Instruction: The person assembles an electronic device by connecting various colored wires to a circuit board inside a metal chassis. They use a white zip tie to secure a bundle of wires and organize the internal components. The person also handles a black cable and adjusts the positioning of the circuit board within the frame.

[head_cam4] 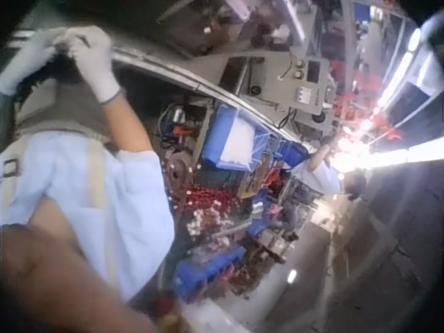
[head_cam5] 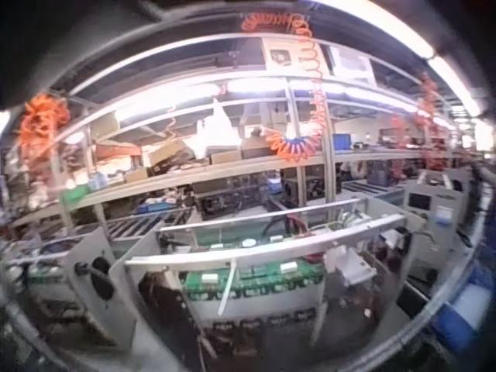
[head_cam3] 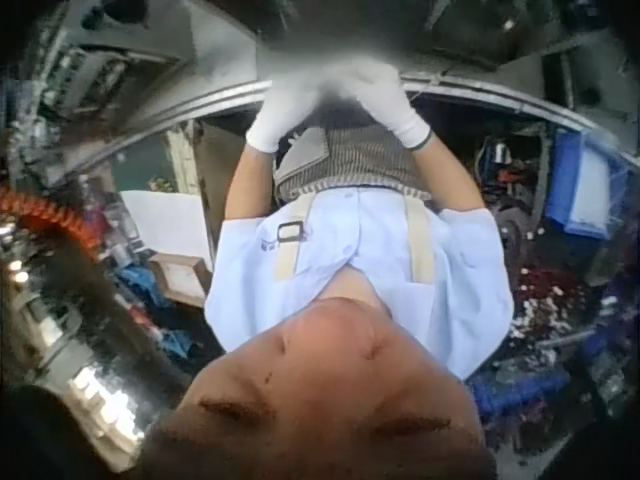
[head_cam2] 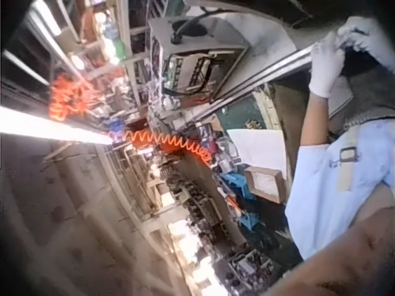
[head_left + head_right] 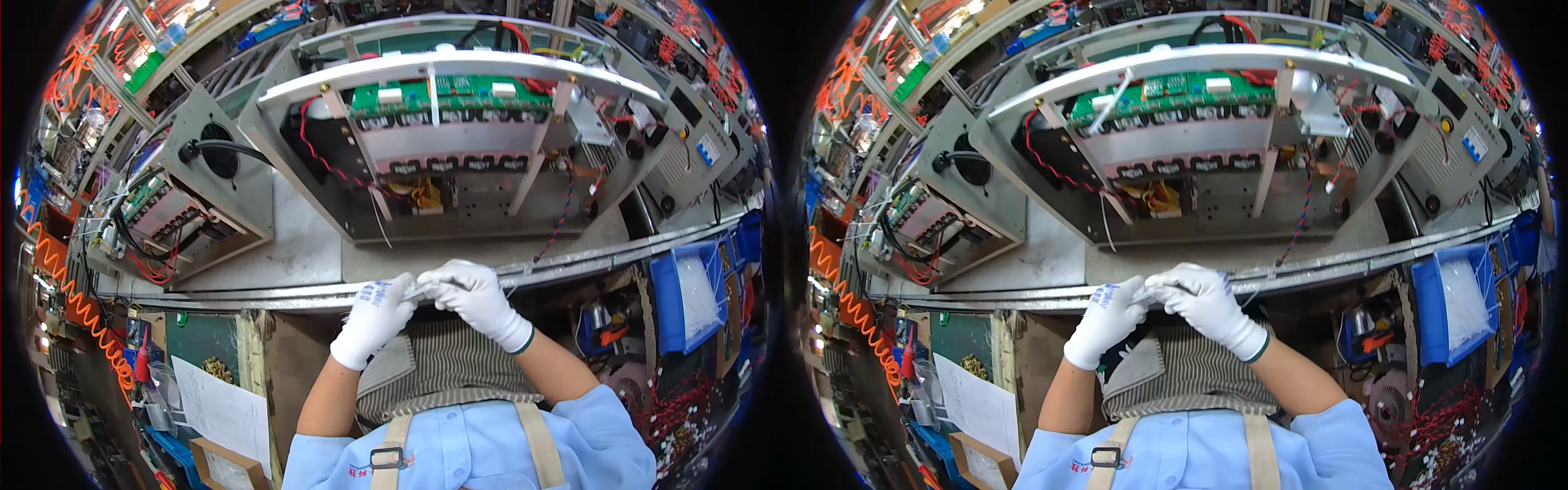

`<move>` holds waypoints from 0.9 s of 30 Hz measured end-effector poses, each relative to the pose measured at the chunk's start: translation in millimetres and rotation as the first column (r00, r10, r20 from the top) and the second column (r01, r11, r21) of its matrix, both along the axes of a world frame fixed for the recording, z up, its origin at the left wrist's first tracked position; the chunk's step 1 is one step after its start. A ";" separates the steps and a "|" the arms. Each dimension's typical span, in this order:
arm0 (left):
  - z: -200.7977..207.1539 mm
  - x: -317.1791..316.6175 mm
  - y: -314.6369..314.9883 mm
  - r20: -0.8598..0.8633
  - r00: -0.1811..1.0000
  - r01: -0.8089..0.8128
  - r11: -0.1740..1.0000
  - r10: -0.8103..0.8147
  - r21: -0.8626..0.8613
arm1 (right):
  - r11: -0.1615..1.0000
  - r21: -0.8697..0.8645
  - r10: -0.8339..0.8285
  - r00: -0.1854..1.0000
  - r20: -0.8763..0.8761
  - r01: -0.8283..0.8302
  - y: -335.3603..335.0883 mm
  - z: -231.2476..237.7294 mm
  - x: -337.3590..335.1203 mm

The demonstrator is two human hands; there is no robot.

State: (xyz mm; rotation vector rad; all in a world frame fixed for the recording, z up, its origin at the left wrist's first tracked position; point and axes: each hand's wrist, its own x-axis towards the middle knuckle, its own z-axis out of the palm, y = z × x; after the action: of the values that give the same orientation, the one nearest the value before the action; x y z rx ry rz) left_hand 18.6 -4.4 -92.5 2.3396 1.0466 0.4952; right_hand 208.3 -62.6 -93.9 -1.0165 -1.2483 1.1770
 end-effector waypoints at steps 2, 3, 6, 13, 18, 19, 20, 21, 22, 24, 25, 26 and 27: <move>-0.5 8.1 -8.9 0.075 0.997 0.036 0.982 -0.022 -0.186 | 0.989 -0.150 0.015 1.000 -0.005 -0.016 -6.1 7.0 4.8; 4.1 8.7 -11.0 0.041 0.999 0.002 0.960 0.010 -0.281 | 1.000 -0.024 -0.013 1.000 0.025 0.013 -7.1 4.2 3.6; 10.7 10.1 -9.8 -0.033 0.999 -0.045 0.894 0.034 -0.445 | 0.998 0.062 -0.014 0.991 0.133 0.006 -10.2 10.3 7.6; 11.3 -1.8 -7.6 0.187 0.982 0.067 0.878 0.026 -0.474 | 0.988 -0.049 -0.146 0.988 0.053 0.149 -11.7 12.1 14.7; 37.8 -8.4 8.6 0.461 0.807 -0.328 0.929 0.369 -0.169 | 0.929 -0.241 -0.308 0.947 -0.089 0.280 1.0 29.7 42.1; 38.2 -0.1 5.4 0.527 0.804 -0.223 0.961 0.276 -0.163 | 0.948 -0.204 -0.277 0.949 -0.154 0.243 4.1 26.1 36.6; 38.0 10.5 0.1 0.532 0.826 -0.089 0.975 0.187 -0.204 | 0.965 -0.163 -0.240 0.947 -0.215 0.207 7.9 22.1 27.6; 36.7 13.4 -2.3 0.358 0.925 -0.048 0.974 0.126 -0.221 | 0.978 -0.119 -0.200 0.941 -0.273 0.173 9.5 21.1 20.2; 38.5 15.8 -2.5 0.337 0.933 -0.014 0.947 0.128 -0.322 | 0.978 -0.127 -0.187 0.969 -0.163 0.167 11.5 23.0 16.4; 39.0 12.2 1.3 0.337 0.922 -0.024 0.900 0.188 -0.436 | 0.989 -0.056 -0.141 0.979 -0.145 0.134 25.7 10.4 19.7; 36.9 9.6 8.2 0.360 0.888 -0.101 0.885 0.286 -0.455 | 0.986 -0.004 -0.168 0.979 -0.112 0.169 32.7 11.1 18.2; 34.9 7.6 15.6 0.381 0.842 -0.174 0.862 0.381 -0.476 | 0.946 0.123 -0.317 0.935 0.158 0.300 43.9 15.4 20.5; 36.2 6.4 21.9 0.401 0.787 -0.242 0.832 0.469 -0.499 | 0.880 0.277 -0.470 0.792 0.390 0.386 59.9 23.2 23.2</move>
State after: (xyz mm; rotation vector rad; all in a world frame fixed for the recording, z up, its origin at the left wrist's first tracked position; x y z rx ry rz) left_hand 25.0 17.6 -56.3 1.4936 1.1967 0.8804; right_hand 231.5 -2.7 -70.7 -1.3932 -1.3484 0.4688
